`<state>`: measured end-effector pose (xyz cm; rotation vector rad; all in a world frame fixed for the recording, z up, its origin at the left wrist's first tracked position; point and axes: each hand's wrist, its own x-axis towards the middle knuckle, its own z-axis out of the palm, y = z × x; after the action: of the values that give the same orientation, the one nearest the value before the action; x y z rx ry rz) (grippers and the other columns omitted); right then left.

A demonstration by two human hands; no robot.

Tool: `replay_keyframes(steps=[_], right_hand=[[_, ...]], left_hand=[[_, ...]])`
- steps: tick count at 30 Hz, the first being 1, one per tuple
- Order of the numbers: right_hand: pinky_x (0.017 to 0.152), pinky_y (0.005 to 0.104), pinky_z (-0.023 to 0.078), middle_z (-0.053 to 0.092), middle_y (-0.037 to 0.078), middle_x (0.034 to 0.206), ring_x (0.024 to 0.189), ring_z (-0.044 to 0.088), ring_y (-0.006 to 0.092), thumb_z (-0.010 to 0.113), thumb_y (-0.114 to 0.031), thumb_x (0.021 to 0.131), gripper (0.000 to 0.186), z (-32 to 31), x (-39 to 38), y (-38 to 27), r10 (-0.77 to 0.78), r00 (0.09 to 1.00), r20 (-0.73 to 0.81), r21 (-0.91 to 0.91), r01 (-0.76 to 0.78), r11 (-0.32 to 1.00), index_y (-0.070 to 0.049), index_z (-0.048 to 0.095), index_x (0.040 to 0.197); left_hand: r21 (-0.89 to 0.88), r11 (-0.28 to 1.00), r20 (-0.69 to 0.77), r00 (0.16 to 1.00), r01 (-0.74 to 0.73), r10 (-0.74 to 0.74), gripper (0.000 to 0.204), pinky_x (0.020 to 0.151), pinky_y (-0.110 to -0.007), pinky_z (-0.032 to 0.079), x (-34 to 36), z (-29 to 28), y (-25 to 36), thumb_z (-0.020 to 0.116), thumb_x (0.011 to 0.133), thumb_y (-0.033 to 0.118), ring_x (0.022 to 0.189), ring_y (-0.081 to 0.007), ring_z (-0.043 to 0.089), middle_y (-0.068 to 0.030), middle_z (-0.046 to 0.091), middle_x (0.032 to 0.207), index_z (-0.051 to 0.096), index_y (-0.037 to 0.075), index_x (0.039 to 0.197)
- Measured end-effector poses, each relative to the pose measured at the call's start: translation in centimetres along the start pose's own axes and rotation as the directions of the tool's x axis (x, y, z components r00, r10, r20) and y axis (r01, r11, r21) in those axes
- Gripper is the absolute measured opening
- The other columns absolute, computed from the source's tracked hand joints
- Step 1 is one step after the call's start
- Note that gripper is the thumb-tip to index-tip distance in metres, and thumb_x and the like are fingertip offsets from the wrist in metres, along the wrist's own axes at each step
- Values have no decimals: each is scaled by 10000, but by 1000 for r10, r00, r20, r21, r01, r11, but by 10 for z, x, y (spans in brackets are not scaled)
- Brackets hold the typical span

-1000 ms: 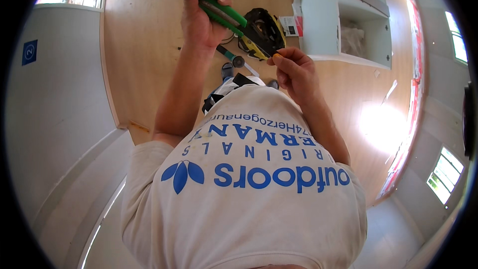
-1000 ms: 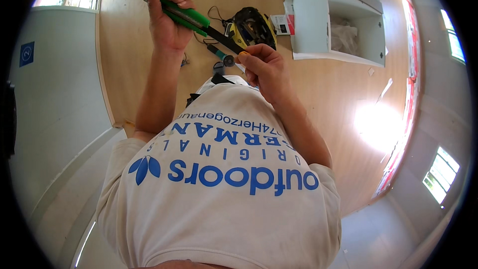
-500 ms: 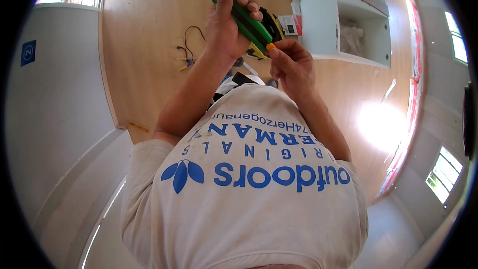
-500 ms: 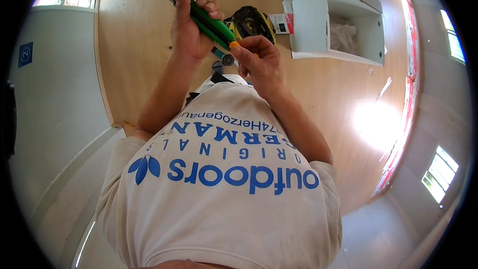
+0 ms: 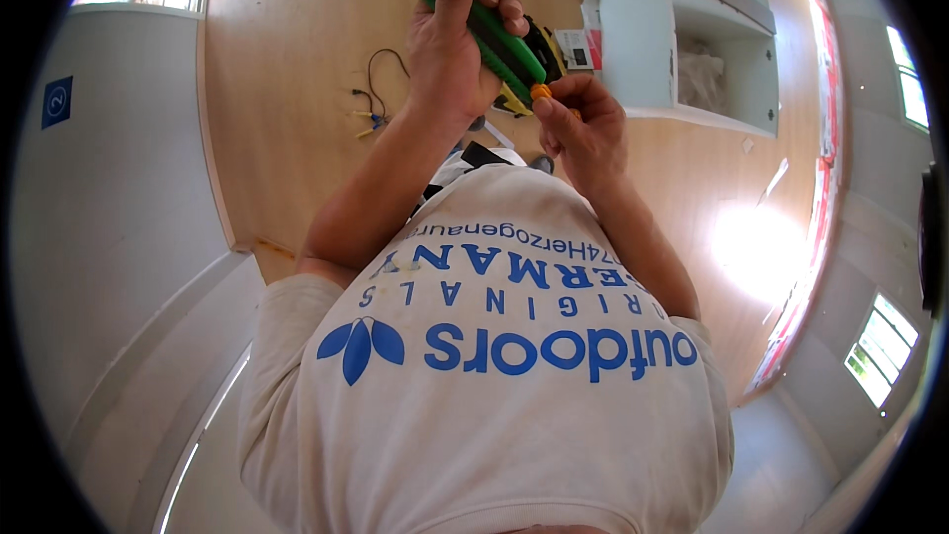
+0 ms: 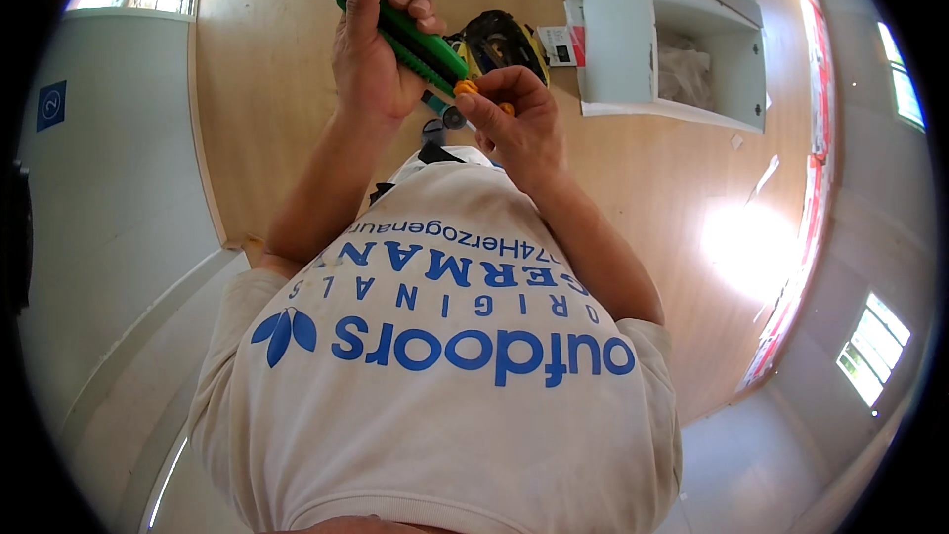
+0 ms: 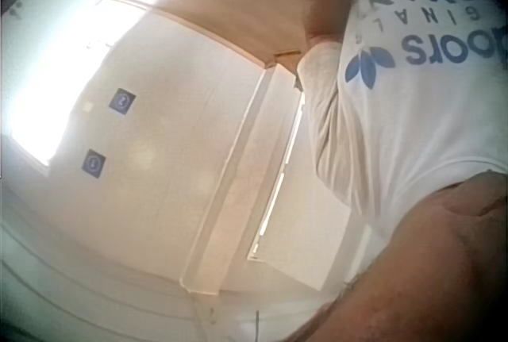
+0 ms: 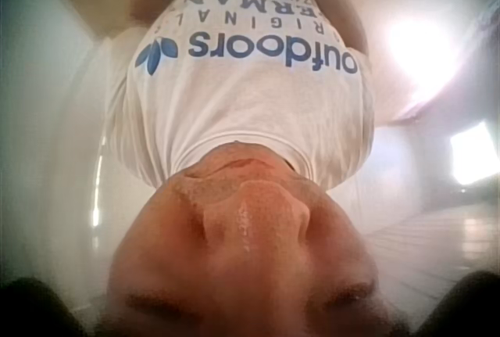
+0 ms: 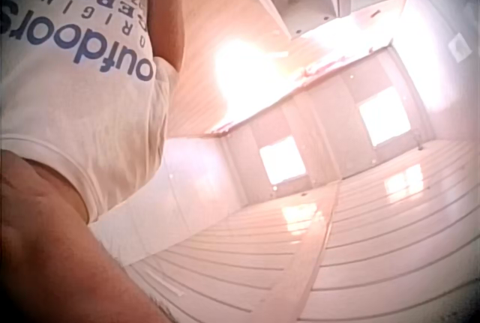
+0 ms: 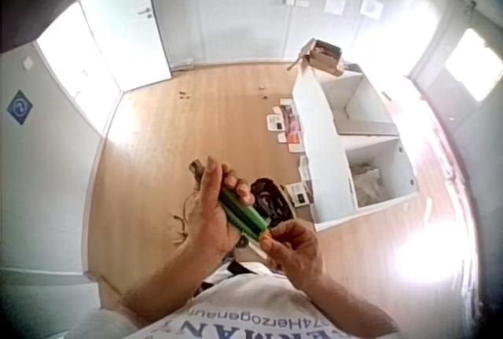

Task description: The person installs baseboard trim along the floor by aligning the wooden pieces against the wall, hammering them into place, and using a pneumatic nail gun to secure them. They also use a utility knife to trim materials and work with electrical components for a light fixture.

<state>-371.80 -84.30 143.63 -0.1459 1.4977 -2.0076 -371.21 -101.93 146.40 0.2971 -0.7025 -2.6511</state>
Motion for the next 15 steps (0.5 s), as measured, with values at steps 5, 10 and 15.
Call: replay_keyframes(steps=[5,10,15], right_hand=[[456,194,404,612,15,747,534,515,46,812,-179,869,290,3,-2,-8,19,1000,26,-24,-18,1000,-23,602,994],[456,197,393,617,12,756,527,500,46,802,-191,880,296,13,-1,-15,57,998,-11,-2,-57,998,-15,631,1046],[460,202,385,622,10,772,529,490,45,799,-177,881,299,8,2,-23,138,990,37,54,-140,989,-8,632,1062]], left_hand=[[-159,980,-5,993,119,-122,340,696,-274,486,10,-8,2,653,960,453,787,-131,547,5,532,843,557,128,965],[-253,962,183,981,106,-60,334,719,-308,518,23,-24,0,597,996,452,796,-175,590,-19,574,839,582,119,981],[-68,998,110,994,-5,13,269,648,-284,519,11,4,6,593,1004,420,724,-134,601,5,550,794,579,156,950]])
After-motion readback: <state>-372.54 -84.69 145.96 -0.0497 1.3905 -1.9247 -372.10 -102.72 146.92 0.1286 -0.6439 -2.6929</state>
